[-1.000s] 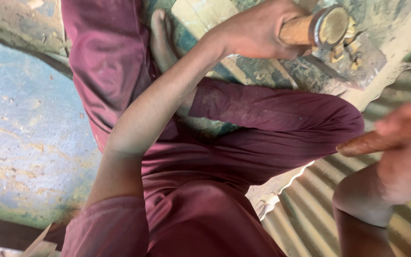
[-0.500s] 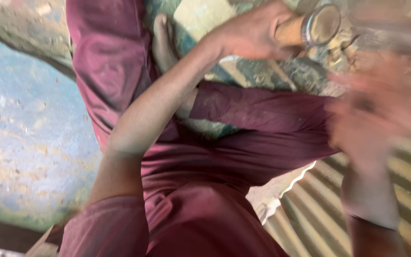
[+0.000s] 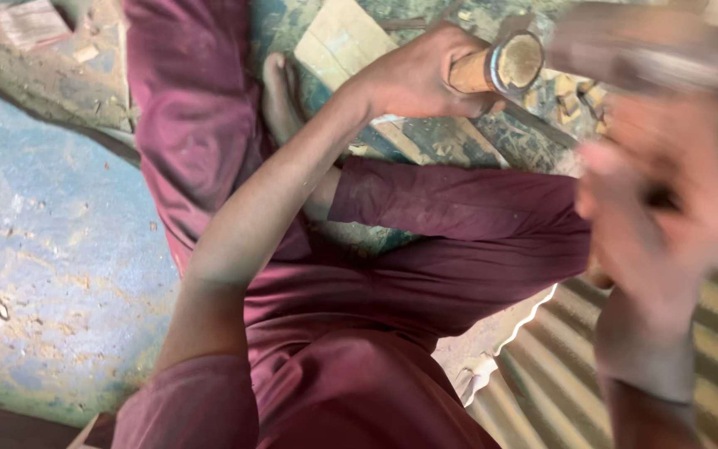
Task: The person sits cross-legged on the floor and uses a chisel and hammer to carve a rectangular wooden block. They repeatedly position the chisel on the wood and strike it with the hammer to remove small chips, occasionally adjusting the wood's position.
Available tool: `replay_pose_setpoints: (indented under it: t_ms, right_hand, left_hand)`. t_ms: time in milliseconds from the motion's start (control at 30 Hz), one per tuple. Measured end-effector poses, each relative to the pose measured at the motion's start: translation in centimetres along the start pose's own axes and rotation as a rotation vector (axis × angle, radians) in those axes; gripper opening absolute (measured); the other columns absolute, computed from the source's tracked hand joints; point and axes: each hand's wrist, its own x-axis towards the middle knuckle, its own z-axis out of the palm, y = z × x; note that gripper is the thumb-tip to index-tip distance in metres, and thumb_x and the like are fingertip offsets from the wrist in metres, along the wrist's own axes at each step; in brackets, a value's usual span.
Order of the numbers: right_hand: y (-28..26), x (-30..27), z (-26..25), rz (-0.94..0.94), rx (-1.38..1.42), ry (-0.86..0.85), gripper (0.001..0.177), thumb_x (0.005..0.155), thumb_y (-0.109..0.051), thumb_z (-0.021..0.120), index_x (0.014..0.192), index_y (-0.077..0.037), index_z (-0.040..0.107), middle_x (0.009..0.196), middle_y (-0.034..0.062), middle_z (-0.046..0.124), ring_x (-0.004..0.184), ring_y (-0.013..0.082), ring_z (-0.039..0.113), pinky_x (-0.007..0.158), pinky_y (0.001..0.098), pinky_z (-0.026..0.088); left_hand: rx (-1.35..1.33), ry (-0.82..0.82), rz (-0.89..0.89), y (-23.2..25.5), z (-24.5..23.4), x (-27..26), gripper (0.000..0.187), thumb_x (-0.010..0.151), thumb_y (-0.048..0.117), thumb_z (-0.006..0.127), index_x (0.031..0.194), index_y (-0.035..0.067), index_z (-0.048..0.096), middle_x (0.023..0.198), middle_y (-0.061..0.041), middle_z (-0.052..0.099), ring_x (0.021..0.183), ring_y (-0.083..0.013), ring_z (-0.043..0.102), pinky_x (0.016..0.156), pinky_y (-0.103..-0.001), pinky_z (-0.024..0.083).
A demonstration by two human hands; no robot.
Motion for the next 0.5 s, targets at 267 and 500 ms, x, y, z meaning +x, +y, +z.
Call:
replay_pose_setpoints:
  t_ms: [267, 500]
  right_hand:
    - [0.8, 0.3, 2.3, 0.033, 0.178, -0.005, 0.025, 0.116, -0.009, 0.060, 0.135, 0.005, 0.051, 0.081, 0.0074, 0.063, 0.057, 0.0122, 0.061, 0.048, 0.0239, 0.051]
    - [3.2, -3.4, 6.9, 0.637, 0.762, 0.194, 0.031, 0.109, -0.006, 0.060, 0.138, -0.007, 0.048, 0.091, 0.0046, 0.060, 0.063, 0.0119, 0.057, 0.051, 0.0280, 0.053]
  left_hand:
    - [0.056, 0.052, -0.110, 0.6, 0.4, -0.5, 0.026, 0.085, 0.024, 0.091, 0.099, 0.008, 0.076, 0.091, -0.004, 0.077, 0.080, -0.0138, 0.074, 0.076, -0.036, 0.061]
    - [-0.409, 0.387, -0.029, -1.5, -1.7, -4.4, 0.018, 0.101, 0.015, 0.078, 0.098, 0.005, 0.064, 0.080, -0.001, 0.064, 0.070, -0.0074, 0.062, 0.064, -0.025, 0.053]
